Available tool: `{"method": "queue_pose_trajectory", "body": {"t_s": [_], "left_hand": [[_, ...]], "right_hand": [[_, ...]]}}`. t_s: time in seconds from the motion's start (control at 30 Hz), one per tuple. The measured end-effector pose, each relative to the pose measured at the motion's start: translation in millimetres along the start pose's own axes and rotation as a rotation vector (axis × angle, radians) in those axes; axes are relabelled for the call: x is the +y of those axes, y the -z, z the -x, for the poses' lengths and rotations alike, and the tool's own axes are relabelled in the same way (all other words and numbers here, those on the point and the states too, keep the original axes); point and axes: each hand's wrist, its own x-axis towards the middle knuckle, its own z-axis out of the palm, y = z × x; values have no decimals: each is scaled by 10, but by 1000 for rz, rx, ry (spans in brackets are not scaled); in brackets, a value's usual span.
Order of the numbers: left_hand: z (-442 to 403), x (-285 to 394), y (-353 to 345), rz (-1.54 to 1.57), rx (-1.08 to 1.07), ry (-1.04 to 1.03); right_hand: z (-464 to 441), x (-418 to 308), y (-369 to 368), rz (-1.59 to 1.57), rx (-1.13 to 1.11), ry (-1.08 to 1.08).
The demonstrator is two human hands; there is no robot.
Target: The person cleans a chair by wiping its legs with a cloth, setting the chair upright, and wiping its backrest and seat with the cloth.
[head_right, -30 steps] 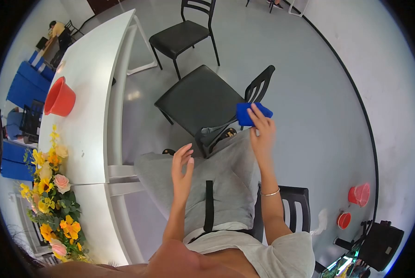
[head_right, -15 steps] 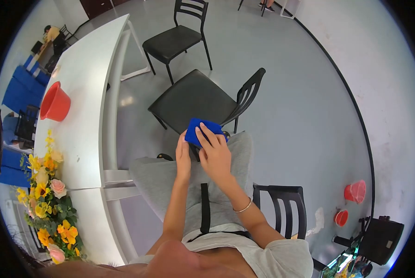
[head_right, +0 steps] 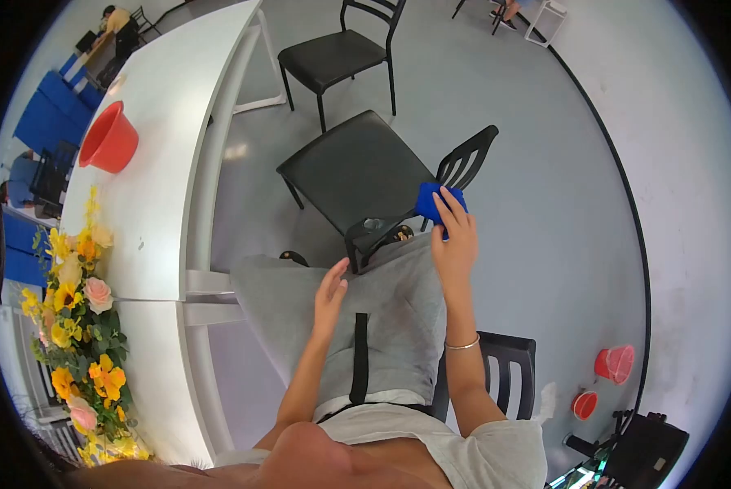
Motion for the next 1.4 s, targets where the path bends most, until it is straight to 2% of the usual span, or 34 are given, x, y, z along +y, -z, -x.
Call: {"method": "queue_pose_trajectory", "body": {"t_s": [0.03,0.13,0.23,0.3,0.37,0.5,0.6,0.7,0.83,0.97,1.17,1.33,1.4], "left_hand": [[68,-72,-11,4,7,5],[170,-292,-115,120,-51,21],[206,-322,-188,83,-128,95],[193,-293,-194,49,-149,100],[182,-259,-173,4,-88,16],[144,-145,36,11,-8,28],[180,-197,235,-34,20,72],[234,-395,281,15,99,87],[305,-427,172,-64,56,164],[390,-365,3,-122,-50,129],[461,-427,-93,-43,-86,190],[382,-351,-11,-63,-69,154],[365,-272,63,-94,-30,133]], "right_hand": [[25,-61,-18,1,-10,3],[156,-360,-156,-19,-8,198],[321,-760,-279,-178,-38,206],[280,-729,-301,-164,-53,235],[239,-682,-292,-153,-70,263],[134,-514,-109,-112,-191,339],[58,-304,-91,-25,-63,332],[63,-360,-77,3,-104,327],[235,-646,-236,-106,-146,447],[223,-608,-355,10,-126,593],[344,-506,-405,162,-146,752],[532,-464,-681,106,-117,648],[598,-505,-786,119,17,563]]}}
